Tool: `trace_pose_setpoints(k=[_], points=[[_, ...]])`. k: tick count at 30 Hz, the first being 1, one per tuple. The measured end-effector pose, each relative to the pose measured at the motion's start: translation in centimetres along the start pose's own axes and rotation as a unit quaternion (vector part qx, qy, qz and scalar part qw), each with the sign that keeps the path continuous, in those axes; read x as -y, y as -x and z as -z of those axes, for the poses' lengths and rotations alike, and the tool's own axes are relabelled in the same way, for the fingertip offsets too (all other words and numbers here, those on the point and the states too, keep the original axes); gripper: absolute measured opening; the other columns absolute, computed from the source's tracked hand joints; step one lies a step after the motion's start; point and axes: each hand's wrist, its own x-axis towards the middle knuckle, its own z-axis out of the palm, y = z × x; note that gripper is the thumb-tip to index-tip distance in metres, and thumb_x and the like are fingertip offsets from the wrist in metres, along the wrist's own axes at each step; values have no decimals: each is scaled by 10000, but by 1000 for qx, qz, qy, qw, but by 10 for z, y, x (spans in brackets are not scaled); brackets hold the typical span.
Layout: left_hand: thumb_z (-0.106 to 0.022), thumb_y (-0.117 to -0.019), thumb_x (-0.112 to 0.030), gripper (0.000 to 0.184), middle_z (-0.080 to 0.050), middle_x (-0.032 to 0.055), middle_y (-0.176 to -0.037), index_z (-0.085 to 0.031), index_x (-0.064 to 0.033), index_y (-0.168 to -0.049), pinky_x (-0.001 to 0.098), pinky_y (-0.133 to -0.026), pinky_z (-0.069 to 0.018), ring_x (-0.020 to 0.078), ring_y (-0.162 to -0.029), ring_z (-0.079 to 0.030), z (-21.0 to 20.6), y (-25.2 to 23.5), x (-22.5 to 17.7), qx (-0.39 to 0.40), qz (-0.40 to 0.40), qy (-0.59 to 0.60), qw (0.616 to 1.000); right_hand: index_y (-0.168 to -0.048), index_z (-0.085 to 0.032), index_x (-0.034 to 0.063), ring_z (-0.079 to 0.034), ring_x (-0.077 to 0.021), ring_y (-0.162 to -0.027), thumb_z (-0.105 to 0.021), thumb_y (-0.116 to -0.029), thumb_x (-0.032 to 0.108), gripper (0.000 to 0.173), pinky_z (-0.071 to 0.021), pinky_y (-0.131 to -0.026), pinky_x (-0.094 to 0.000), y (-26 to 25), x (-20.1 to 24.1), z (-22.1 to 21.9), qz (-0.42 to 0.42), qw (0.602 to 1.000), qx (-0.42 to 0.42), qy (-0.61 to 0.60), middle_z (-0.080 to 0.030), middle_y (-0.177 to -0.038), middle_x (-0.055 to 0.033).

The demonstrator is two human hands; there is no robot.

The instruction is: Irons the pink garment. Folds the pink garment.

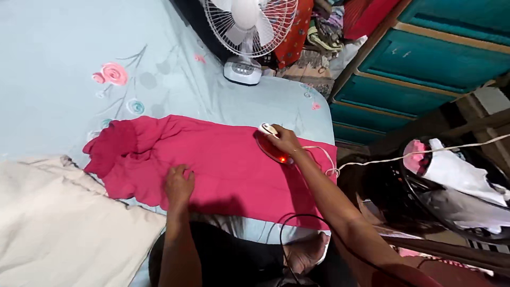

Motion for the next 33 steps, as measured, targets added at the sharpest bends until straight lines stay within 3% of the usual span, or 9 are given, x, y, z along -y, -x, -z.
trace_pose_setpoints(k=[6, 11, 13, 16, 18, 21, 26, 30, 33], points=[[-608, -1005, -92, 308, -584, 352, -1324, -653, 77, -1259, 640, -1073, -421, 507, -1275, -552, -4, 5, -1, -33, -21, -3, 999, -1375, -635, 101, -701, -423, -1044, -659, -1009, 371, 456, -519, -911, -656, 6, -25, 21, 4, 1000, -3, 14, -724, -1131, -228], [-596, -1010, -78, 298, -586, 353, -1326, -654, 82, -1254, 640, -1079, -414, 506, -1285, -549, -3, 9, -2, -36, -25, -14, 999, -1400, -617, 108, -668, -487, -1073, -645, -1014, 414, 493, -482, -923, -708, 51, -108, 77, -158, 981, -108, 10, -699, -1164, -276], [-600, -1006, -73, 295, -588, 356, -1315, -655, 83, -1251, 644, -1074, -414, 512, -1282, -548, -4, 11, -3, -40, -31, -17, 999, -1374, -624, 77, -669, -454, -1078, -646, -1018, 392, 476, -496, -942, -663, 67, -141, 96, -233, 957, -167, -41, -687, -1188, -276], [-590, -1011, -74, 305, -577, 359, -1332, -645, 79, -1269, 648, -1088, -403, 510, -1297, -538, -5, 14, -4, -39, -32, -27, 998, -1354, -613, 63, -668, -336, -883, -634, -1032, 354, 434, -540, -808, -530, 88, -163, 107, -279, 928, -205, -139, -682, -1112, -232], [-583, -1015, -78, 330, -559, 364, -1363, -626, 88, -1297, 646, -1115, -382, 515, -1327, -515, -7, 18, -6, -35, -37, -38, 998, -1344, -605, 49, -638, -298, -817, -626, -1040, 326, 412, -532, -764, -494, 101, -162, 106, -254, 937, -176, -160, -669, -1075, -223], [-580, -1013, -71, 355, -529, 384, -1389, -603, 104, -1322, 655, -1144, -347, 544, -1351, -477, -7, 28, -8, -30, -47, -56, 997, -1361, -606, 47, -664, -314, -856, -634, -1033, 274, 399, -547, -788, -510, 120, -145, 95, -182, 966, -100, -156, -683, -1099, -225], [-570, -1011, -71, 332, -537, 381, -1381, -627, 97, -1291, 698, -1107, -356, 557, -1328, -491, -17, 53, -21, -24, -115, -78, 990, -1364, -628, 23, -698, -351, -1078, -696, -982, 207, 429, -529, -983, -571, 151, -84, 53, -27, 995, 3, -98, -704, -1195, -228], [-563, -1014, -64, 287, -576, 359, -1353, -670, 85, -1236, 693, -1095, -376, 540, -1303, -527, -36, 73, -36, 7, -177, -83, 981, -1380, -632, 59, -683, -364, -1135, -654, -994, 363, 492, -497, -1017, -583, 175, -40, 20, 63, 989, 120, -54, -715, -1197, -213], [-558, -1011, -58, 271, -611, 344, -1313, -691, 86, -1198, 677, -1092, -391, 530, -1276, -556, -50, 89, -46, 11, -209, -77, 975, -1428, -602, 78, -659, -389, -1186, -612, -1010, 409, 534, -466, -1037, -600, 195, -40, 12, 127, 974, 188, -15, -699, -1246, -224]])
